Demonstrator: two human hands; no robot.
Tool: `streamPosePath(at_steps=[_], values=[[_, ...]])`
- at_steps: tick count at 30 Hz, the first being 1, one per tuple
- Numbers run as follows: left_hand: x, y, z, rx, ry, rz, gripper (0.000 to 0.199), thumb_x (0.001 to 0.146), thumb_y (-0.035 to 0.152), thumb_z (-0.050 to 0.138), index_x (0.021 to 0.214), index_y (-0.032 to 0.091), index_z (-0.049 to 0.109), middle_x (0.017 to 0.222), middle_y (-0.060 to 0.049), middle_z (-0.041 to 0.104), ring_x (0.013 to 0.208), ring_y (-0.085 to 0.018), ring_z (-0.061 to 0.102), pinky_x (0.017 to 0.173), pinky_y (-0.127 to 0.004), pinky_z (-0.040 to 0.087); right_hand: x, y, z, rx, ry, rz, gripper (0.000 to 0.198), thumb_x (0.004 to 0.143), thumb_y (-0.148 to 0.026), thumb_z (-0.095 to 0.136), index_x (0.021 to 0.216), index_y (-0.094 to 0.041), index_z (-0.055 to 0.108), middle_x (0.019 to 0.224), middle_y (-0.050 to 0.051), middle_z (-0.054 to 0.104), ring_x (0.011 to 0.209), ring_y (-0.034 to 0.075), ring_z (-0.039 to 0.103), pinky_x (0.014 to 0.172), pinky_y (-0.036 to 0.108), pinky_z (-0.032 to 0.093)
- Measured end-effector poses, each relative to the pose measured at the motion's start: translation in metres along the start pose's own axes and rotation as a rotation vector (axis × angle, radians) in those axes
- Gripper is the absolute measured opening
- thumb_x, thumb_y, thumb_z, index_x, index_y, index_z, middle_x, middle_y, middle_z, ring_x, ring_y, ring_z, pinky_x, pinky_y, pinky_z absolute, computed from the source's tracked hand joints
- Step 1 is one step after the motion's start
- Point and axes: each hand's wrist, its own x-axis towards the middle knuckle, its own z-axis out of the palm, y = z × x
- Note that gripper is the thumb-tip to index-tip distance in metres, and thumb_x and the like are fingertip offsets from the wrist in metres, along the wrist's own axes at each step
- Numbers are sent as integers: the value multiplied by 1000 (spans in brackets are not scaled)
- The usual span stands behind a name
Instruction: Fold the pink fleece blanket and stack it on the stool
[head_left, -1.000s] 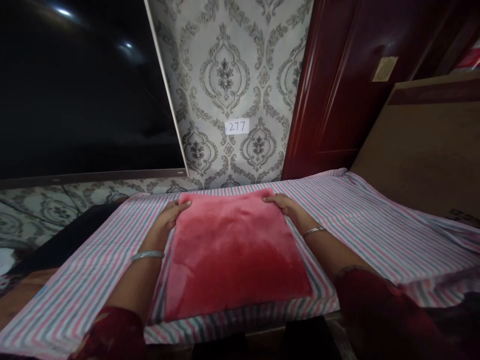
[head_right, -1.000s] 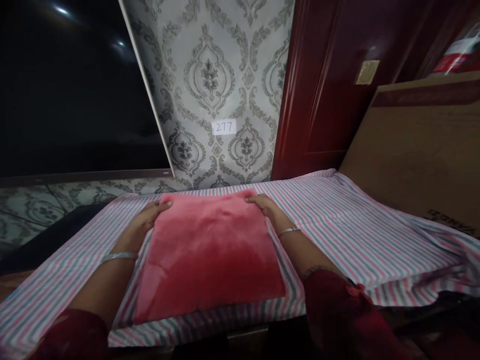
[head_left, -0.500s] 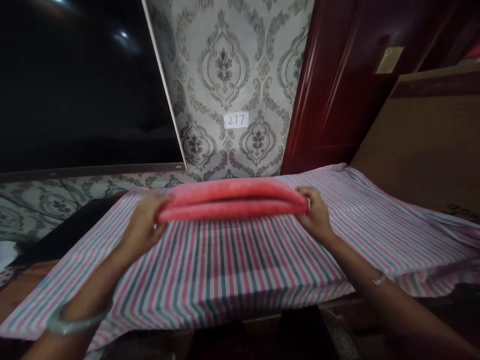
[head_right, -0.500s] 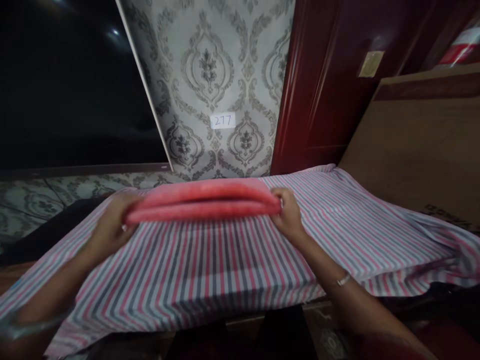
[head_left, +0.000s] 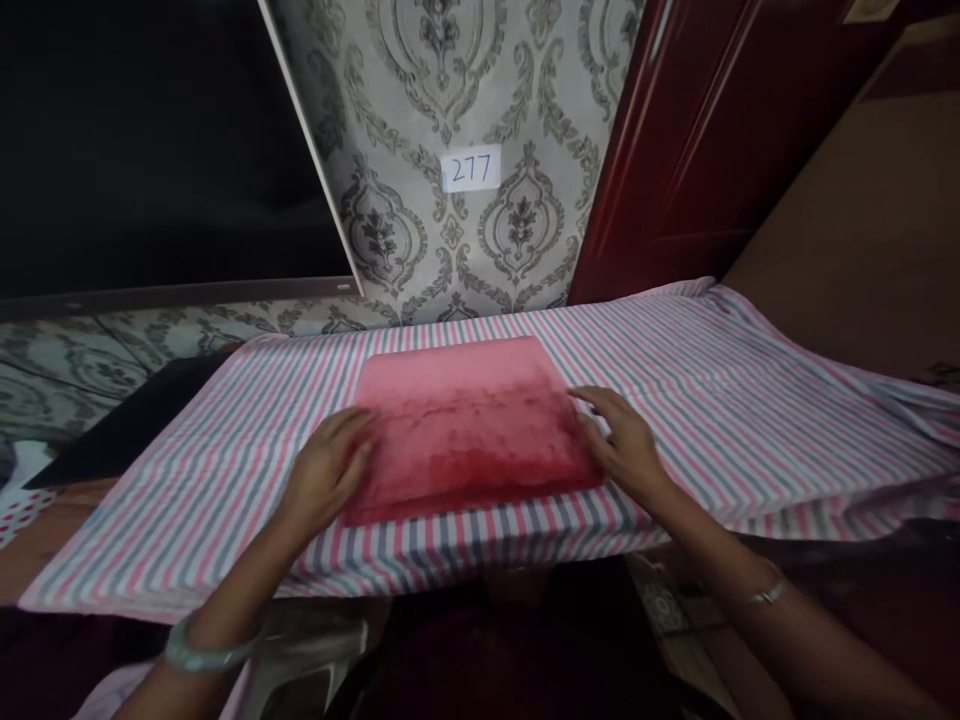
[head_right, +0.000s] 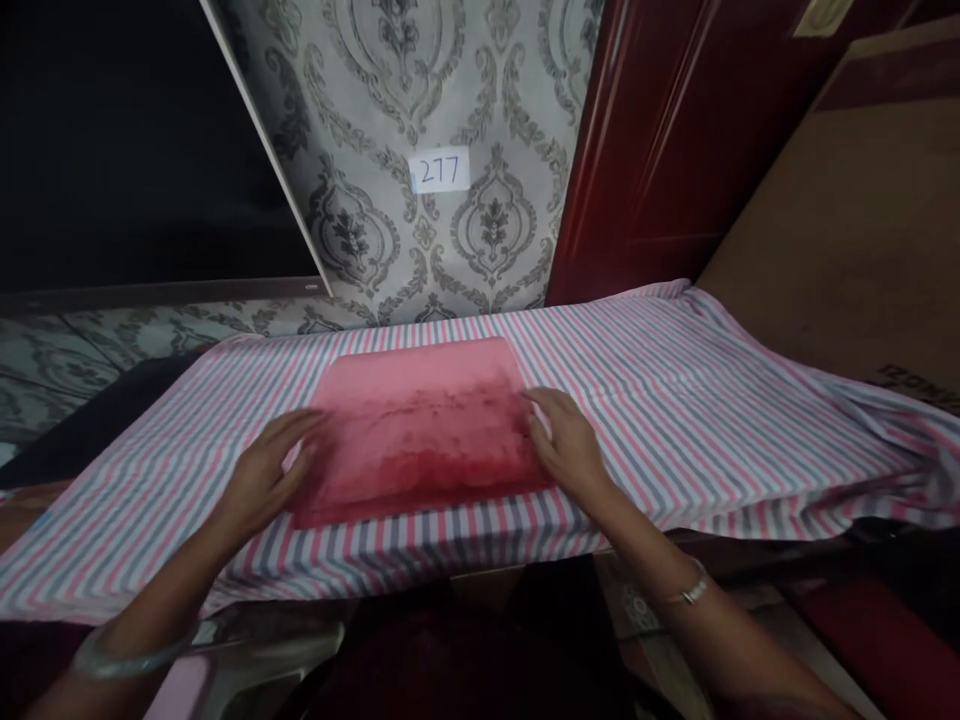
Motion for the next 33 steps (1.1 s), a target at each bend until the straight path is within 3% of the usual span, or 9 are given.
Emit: streamPosePath(at_steps=[3,6,8,10,14,19,33], values=[[69,5,21,15,-91,-75,57,94,39,40,144,12,47,154,-16,43,144,-28,36,117,-44,31,56,-29,34,-12,-165,53,53,95,-35,40,145,-16,46,146,12,52,137,28,45,115,46,35],[139,10,43,30,-176,-164,61,94,38,42,148,10,41,156,-17,39,146,-29,32,117,-43,29,123,-48,69,-84,-283,168,57,97,-32,37,149,-10,38,153,14,44,143,27,37,116,41,31],[174,15,55,81,-187,-220,59,95,36,42,147,7,42,154,-20,41,145,-29,34,117,-41,29,161,-53,87,-178,-340,301,53,98,-31,36,146,-8,42,147,15,50,137,26,44,112,38,35],[193,17,67,157,-196,-302,57,96,35,41,146,8,43,152,-21,43,143,-31,37,115,-44,31,183,-51,102,-232,-344,393,52,99,-35,33,140,-6,48,141,19,55,130,31,51,106,43,39],[186,14,96,267,-277,-437,56,97,41,36,142,10,48,146,-23,50,137,-35,43,110,-53,32,178,-35,126,-322,-332,466,52,100,-37,33,134,-3,54,136,25,56,128,36,49,105,51,34],[160,2,125,331,-239,-391,54,98,41,30,134,10,56,130,-20,62,126,-34,50,107,-54,31,149,-14,147,-384,-347,393,51,100,-40,37,125,-4,62,134,24,58,130,35,45,112,48,20],[156,2,131,387,-164,-348,51,98,39,32,130,10,60,121,-18,66,117,-34,54,102,-52,33,147,-5,153,-423,-323,337,51,100,-41,34,120,-7,65,124,19,65,120,34,50,107,46,24]])
